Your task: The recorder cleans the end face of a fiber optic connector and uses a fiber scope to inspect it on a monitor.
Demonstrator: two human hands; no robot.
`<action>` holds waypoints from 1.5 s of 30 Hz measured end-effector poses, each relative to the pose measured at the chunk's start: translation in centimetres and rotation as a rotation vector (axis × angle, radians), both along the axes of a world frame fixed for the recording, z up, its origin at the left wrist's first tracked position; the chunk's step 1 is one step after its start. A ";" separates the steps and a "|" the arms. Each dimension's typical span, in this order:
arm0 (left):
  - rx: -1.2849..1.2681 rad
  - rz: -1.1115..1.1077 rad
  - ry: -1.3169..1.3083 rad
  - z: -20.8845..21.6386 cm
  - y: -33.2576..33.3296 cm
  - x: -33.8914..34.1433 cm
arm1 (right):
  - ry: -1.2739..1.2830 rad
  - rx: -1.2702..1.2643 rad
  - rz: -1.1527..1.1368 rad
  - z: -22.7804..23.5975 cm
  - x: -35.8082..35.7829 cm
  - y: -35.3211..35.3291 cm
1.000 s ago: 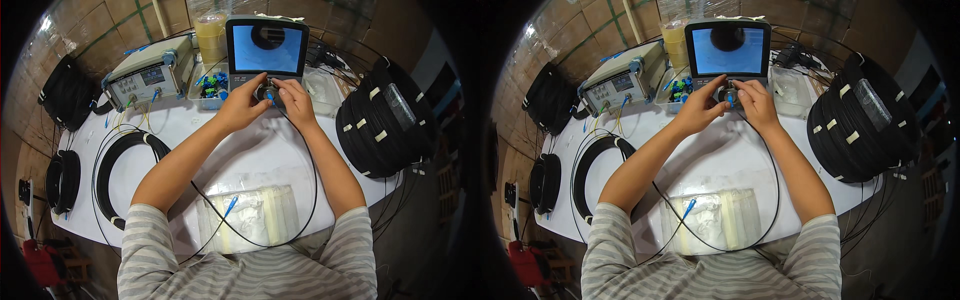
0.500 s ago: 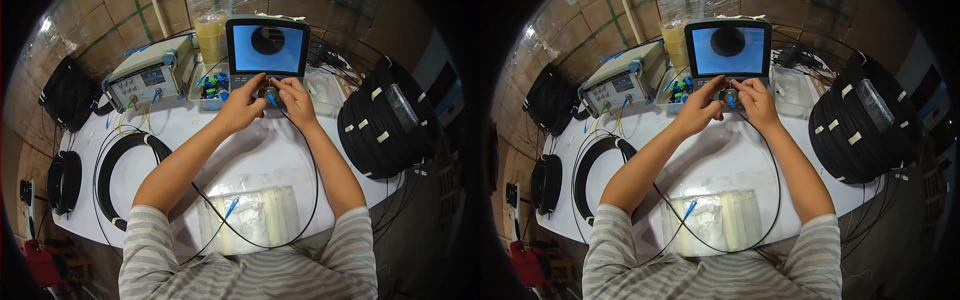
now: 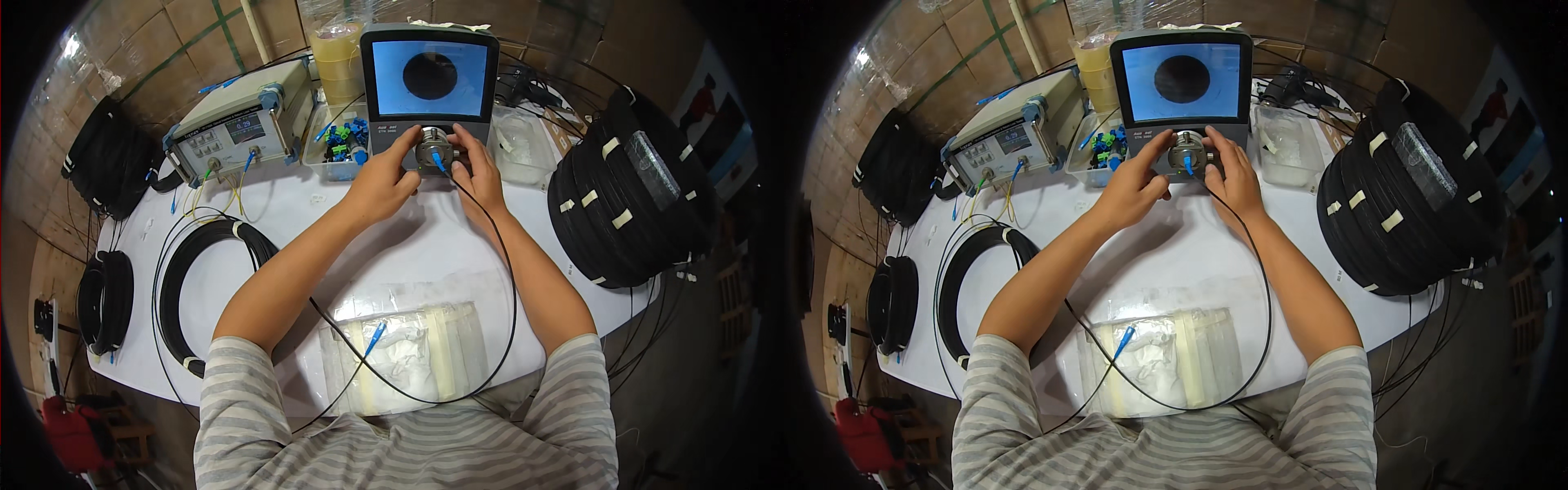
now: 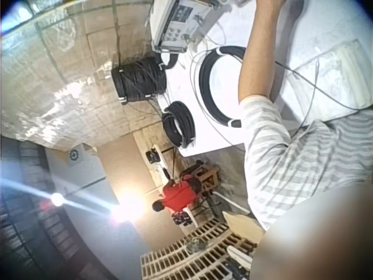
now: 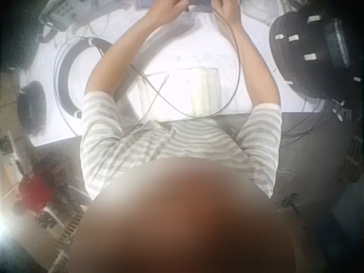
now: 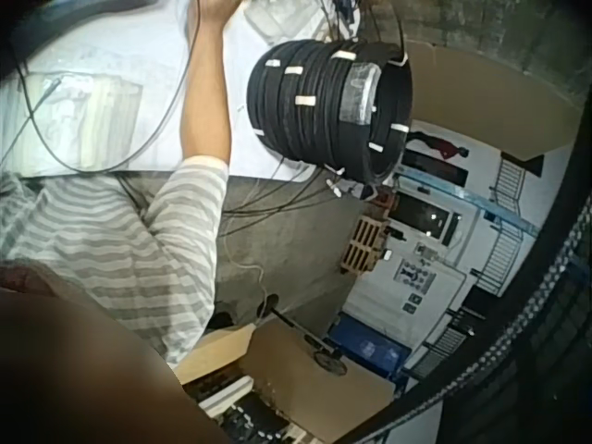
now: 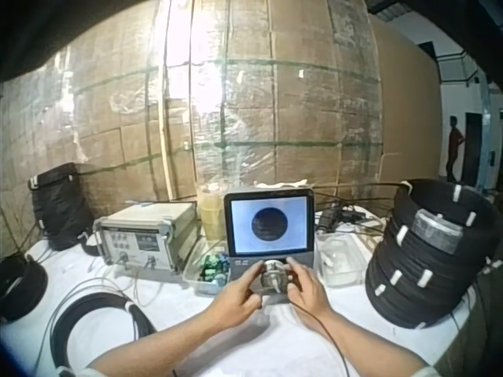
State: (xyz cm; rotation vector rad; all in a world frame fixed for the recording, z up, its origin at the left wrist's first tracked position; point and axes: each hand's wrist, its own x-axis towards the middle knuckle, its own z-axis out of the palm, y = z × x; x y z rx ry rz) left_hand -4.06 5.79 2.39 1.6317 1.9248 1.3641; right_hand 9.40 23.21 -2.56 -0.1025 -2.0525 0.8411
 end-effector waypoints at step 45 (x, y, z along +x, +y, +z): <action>0.064 -0.070 -0.138 -1.1 -0.2 -0.7 | 0.010 -0.101 -0.033 0.0 0.4 -1.9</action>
